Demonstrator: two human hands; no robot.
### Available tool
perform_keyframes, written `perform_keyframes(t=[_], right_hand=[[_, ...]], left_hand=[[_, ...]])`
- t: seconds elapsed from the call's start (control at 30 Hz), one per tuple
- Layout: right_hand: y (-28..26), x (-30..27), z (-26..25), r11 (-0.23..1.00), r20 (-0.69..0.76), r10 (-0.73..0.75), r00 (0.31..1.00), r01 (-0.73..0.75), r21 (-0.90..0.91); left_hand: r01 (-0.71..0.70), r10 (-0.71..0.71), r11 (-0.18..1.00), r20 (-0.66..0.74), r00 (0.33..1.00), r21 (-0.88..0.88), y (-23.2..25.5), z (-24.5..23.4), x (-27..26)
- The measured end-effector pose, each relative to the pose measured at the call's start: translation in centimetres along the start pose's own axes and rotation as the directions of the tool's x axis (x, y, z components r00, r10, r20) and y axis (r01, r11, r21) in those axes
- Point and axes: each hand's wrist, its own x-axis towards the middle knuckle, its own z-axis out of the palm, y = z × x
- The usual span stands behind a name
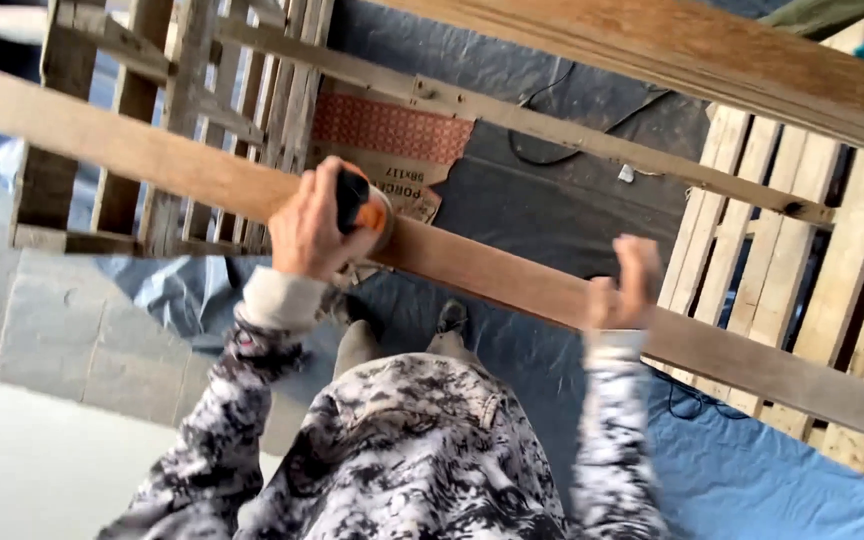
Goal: Sanding a long wooden plank using an electric orbital sander in a workshop environment.
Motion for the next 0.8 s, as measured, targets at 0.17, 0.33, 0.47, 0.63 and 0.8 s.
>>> perform_keyframes(t=[0.17,0.33,0.47,0.63,0.8], right_hand=[[23.6,1.7,-10.0,0.818,0.348,0.119,0.93,0.107,-0.566],[27.4,1.0,-10.2,0.595,0.38,0.467,0.799,0.035,-0.803],[24.2,1.6,-10.3,0.603,0.407,0.416,0.813,0.089,-0.793],[23.0,1.4,-10.0,0.613,0.398,0.372,0.838,0.101,-0.784],[22.7,1.3,-10.2,0.617,0.387,0.356,0.851,0.098,-0.781]], left_hand=[[0.163,-0.155,0.983,-0.093,0.984,0.084,-1.6,-0.1,1.6],[0.153,-0.144,0.987,-0.181,0.973,0.038,1.5,0.9,0.7],[0.175,-0.172,0.984,-0.131,0.976,0.012,6.4,3.2,-1.1],[0.013,-0.017,0.999,-0.101,0.995,-0.042,10.9,7.1,-1.3],[-0.148,0.147,0.987,-0.027,0.989,-0.064,15.9,10.7,-2.6]])
